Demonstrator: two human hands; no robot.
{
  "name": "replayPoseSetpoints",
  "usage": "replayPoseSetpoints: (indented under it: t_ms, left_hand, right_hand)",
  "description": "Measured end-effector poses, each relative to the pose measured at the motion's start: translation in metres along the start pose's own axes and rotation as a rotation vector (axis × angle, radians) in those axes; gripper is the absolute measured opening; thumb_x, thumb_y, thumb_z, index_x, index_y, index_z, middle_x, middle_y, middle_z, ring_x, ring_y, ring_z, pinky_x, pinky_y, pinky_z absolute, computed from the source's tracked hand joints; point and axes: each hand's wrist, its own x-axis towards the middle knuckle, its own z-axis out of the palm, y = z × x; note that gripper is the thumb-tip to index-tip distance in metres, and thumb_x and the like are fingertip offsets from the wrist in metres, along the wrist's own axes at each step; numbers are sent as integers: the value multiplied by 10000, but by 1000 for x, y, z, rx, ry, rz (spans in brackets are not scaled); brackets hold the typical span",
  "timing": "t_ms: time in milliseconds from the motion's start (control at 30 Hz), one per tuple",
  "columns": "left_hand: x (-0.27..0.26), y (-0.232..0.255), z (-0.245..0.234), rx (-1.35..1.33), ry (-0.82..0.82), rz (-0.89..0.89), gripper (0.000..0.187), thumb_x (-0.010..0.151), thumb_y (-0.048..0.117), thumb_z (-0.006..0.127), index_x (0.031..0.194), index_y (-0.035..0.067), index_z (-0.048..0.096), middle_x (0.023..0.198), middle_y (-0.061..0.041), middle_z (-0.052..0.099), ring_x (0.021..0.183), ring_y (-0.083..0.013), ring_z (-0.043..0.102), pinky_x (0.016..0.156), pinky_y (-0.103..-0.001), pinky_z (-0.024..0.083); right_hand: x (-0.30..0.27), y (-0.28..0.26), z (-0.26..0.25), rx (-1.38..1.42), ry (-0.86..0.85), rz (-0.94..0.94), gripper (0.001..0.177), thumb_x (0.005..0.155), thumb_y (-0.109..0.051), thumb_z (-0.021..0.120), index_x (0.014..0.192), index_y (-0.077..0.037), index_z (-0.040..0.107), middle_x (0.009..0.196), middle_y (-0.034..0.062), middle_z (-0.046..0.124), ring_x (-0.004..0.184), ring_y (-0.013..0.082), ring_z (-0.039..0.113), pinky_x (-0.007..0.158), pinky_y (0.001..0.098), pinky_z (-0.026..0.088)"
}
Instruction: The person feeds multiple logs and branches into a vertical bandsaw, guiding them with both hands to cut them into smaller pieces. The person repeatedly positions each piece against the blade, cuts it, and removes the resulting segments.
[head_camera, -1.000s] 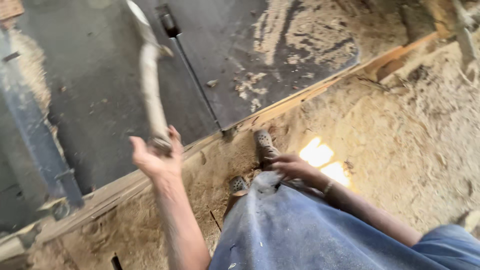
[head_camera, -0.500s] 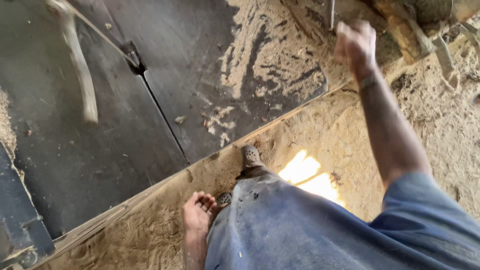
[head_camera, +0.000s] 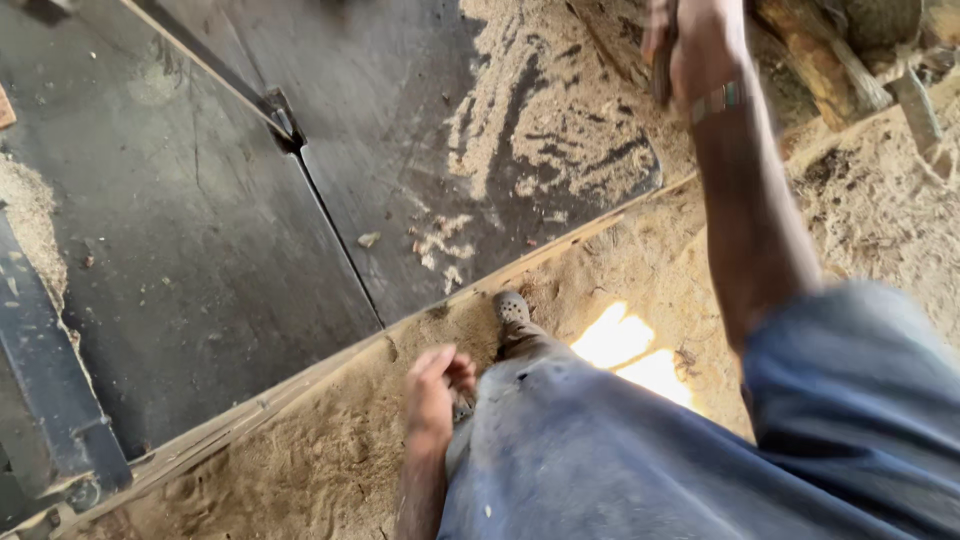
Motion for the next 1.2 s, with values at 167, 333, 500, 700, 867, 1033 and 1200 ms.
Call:
replayPoseSetpoints:
  t_ms: [167,333,500,700,867,1033,1200]
  left_hand:
    - [-18,39,33,136,-264,82,339,1021,346,552,915,39,645,819,-92,683,699,-163,616,670,-304,543]
    - [-50,40,71,94,-506,-31,422,972,523,483,1013,141,658,893,-62,706,807,-149,684,715,-301,595]
    - [-44,48,74,-89,-730,-56,495,1039,538,431,1044,112,682,832,-20,597,703,-147,550,600,-284,474]
    - [-24,75,89,264,-876,80,336,1140,331,497,1033,39,623,804,10,613,677,-96,569,602,-245,476]
    - [-54,96,92,172,-627,-47,292,1024,304,443,967,49,573,620,-56,609,427,-167,542,373,-336,505]
    - [-125,62,19,683,-311,352,325,1036,344,479,969,76,649,608,24,553,432,-108,438,322,-279,345]
    - [-198,8,-118,1066,-119,572,336,962,442,644,1022,136,770,531,-4,634,352,-74,467,276,-264,332]
  right_hand:
    - [-195,27,-5,-93,148,43,241,1103,-240,504,937,-88,591,680,-20,571,477,73,441,400,227,389]
    - [-299,-5,-4,-698,72,-457,285,1172,-165,394,1029,4,574,717,28,572,467,99,506,402,272,410]
    - [-411,102,37,-252,-99,-72,203,1067,-125,543,1228,-12,491,781,21,556,598,107,539,510,268,480]
    - [-418,159,-11,-191,-386,-66,233,1033,-132,581,1228,-26,511,920,-3,619,817,114,597,763,281,539]
    - [-380,124,-62,-191,-457,-8,295,1085,-136,655,1155,127,541,1027,163,686,971,292,651,937,465,541]
    - [-323,73,-60,226,-58,203,559,1022,-463,460,1345,-7,455,1346,294,579,1179,392,644,1058,551,515]
    - [-385,138,18,99,-219,265,290,987,-268,484,1164,-42,447,1053,233,573,918,358,625,844,517,548]
